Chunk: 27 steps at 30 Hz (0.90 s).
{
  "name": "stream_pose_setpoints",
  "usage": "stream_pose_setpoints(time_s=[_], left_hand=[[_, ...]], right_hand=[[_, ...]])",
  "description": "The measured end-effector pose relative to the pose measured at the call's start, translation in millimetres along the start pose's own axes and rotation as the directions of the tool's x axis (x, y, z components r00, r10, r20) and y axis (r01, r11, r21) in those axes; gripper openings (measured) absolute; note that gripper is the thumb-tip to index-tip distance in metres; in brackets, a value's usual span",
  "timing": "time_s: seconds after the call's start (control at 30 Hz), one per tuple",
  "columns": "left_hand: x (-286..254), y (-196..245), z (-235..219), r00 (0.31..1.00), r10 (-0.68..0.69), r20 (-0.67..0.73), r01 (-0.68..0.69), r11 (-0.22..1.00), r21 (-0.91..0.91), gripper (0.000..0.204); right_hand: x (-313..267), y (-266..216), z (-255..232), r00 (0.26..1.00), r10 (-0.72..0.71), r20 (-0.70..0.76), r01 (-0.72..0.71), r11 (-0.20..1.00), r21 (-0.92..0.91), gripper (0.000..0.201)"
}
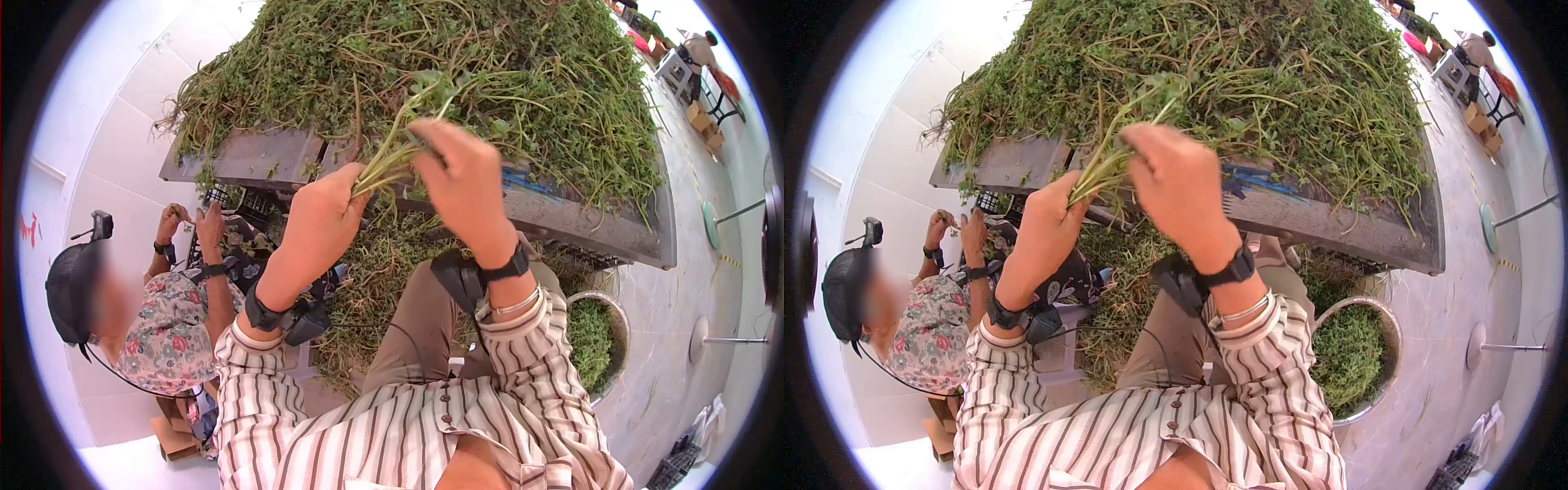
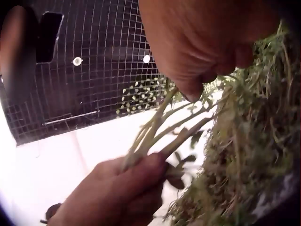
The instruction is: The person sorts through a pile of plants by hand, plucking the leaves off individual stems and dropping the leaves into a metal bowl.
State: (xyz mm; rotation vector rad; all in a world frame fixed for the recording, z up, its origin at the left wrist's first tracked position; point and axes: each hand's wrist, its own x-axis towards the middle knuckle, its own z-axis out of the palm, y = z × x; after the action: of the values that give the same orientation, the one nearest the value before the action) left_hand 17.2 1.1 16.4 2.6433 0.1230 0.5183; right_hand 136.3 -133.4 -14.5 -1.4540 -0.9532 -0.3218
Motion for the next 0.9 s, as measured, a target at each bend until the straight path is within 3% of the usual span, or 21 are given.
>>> stream_pose_setpoints(time_s=[0.07,0.1,0.2,0.37,0.57,0.63,0.77,0.9], left_hand=[[-5,-1,-2,0.999,-0.019,0.032,0.018,0.999,0.030,0.012],[-10,-4,-3,1.000,-0.024,0.013,0.024,1.000,-0.017,0.014],[-11,-8,-10,0.999,-0.034,-0.006,0.034,0.995,-0.093,0.019],[-13,8,-19,0.990,-0.106,0.093,0.117,0.985,-0.127,0.014],[-13,0,-16,0.999,-0.008,0.049,0.016,0.988,-0.154,0.023],[-12,-4,-18,0.999,-0.048,-0.015,0.046,0.988,-0.145,0.023],[-8,-8,-28,0.990,-0.120,-0.073,0.108,0.983,-0.152,0.018],[-6,-15,-35,0.982,-0.155,-0.107,0.140,0.981,-0.135,0.020]], right_hand=[[10,13,-18,0.990,-0.022,-0.139,-0.007,0.979,-0.205,0.018],[14,14,-27,0.977,0.102,-0.185,-0.134,0.976,-0.171,0.018],[16,6,-44,0.960,0.202,-0.191,-0.235,0.958,-0.167,0.018],[17,21,-46,0.954,0.224,-0.199,-0.257,0.953,-0.159,0.018],[16,21,-47,0.951,0.224,-0.212,-0.256,0.956,-0.141,0.019],[17,15,-49,0.929,0.362,-0.083,-0.369,0.925,-0.096,0.018],[14,24,-47,0.959,0.282,0.036,-0.282,0.959,-0.003,0.016],[14,10,-48,0.910,0.373,0.180,-0.382,0.924,0.016,0.018]])
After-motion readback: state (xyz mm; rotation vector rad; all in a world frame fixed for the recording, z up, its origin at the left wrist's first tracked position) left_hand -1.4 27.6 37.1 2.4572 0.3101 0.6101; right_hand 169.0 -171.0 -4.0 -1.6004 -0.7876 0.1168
